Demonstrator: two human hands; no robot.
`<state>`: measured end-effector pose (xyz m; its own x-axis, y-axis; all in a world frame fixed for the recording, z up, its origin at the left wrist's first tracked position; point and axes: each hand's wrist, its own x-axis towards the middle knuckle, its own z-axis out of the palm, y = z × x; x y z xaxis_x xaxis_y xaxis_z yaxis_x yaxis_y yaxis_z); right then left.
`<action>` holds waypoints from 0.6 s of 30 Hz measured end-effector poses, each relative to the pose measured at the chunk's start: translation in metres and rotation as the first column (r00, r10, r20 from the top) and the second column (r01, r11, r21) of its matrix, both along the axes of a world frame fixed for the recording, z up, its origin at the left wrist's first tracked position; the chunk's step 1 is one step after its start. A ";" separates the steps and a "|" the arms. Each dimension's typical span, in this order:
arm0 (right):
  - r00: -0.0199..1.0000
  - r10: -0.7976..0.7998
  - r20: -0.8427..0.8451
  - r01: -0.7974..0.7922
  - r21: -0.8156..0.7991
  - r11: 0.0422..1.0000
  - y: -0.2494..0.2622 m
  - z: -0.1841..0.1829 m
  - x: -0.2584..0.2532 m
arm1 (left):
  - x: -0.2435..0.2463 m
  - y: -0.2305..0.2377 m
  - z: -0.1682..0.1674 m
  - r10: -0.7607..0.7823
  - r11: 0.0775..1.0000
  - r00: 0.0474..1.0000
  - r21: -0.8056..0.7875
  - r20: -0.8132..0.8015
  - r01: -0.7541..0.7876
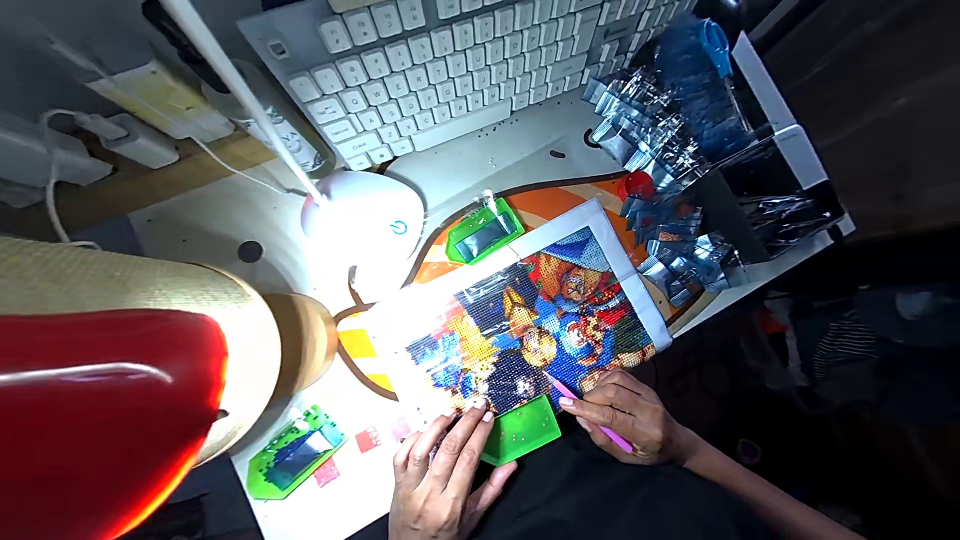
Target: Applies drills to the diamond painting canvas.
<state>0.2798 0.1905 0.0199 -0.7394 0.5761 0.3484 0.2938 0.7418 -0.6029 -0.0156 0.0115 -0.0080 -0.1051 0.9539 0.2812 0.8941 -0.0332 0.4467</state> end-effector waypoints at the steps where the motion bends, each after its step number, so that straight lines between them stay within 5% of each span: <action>1: 1.000 -0.006 0.000 0.006 0.012 1.000 -0.001 -0.002 0.002 | 0.000 0.001 0.000 0.004 1.000 1.000 0.001 0.000 -0.004; 10: 0.994 -0.107 -0.004 0.107 0.036 0.994 0.004 -0.007 0.013 | 0.003 0.008 0.000 0.012 1.000 1.000 0.010 -0.010 -0.012; 18: 0.887 -0.348 -0.305 0.295 -0.205 0.933 0.031 0.021 0.002 | 0.025 0.037 0.007 0.069 0.997 0.997 -0.023 -0.030 -0.070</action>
<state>0.2817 0.2217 0.0412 -0.3614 0.8264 0.4318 0.2650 0.5350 -0.8022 0.0090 0.0490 -0.0005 -0.1633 0.9512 0.2618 0.9064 0.0399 0.4206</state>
